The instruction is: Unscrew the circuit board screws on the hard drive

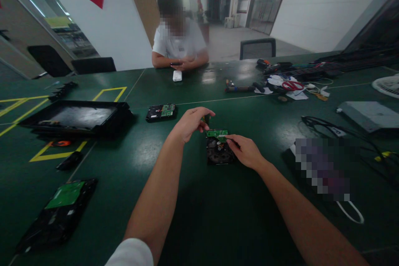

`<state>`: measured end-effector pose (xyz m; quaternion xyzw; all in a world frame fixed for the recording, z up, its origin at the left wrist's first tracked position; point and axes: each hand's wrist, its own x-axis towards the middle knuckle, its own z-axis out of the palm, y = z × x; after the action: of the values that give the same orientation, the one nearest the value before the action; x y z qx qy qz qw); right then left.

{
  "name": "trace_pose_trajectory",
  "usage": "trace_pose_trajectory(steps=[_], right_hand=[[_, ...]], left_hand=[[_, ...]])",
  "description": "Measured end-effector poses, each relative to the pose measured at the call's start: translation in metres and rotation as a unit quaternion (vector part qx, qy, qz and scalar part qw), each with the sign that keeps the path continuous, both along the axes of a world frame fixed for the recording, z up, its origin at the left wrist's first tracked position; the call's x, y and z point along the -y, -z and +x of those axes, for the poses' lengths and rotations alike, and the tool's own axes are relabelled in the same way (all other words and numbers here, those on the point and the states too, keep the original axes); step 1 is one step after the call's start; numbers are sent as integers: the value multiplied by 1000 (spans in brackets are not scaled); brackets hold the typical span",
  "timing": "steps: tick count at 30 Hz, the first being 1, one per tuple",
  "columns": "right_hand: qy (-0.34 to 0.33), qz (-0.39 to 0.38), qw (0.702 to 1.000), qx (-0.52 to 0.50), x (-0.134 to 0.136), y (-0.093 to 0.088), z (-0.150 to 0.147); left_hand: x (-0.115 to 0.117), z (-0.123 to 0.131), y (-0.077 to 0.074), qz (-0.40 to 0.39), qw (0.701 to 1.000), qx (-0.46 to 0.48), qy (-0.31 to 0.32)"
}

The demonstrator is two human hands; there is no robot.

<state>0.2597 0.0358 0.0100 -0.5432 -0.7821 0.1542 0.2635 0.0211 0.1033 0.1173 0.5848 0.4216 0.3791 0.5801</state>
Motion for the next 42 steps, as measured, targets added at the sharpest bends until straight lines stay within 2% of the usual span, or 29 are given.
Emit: trace_pose_trajectory(steps=[9,16,20,28,35,42], right_hand=[[-8,-2,1000,-2,-1,0,1],[-4,-7,1000,1,-1,0,0],[-2,-9,1000,1,0,-2,0],[-5,-5,1000,-5,0,-1,0],[-4,-7,1000,-2,0,-1,0],[-3,-6,1000,-3,1,-3,-1]], left_hand=[[-4,0,5,-70,996,49,9],[-1,-3,-1,-35,999,13,8],[2,-1,-3,-46,999,14,0],[-2,1,3,-73,996,59,-1],[-1,0,1,-25,1000,14,2],[2,1,-1,-70,996,48,1]])
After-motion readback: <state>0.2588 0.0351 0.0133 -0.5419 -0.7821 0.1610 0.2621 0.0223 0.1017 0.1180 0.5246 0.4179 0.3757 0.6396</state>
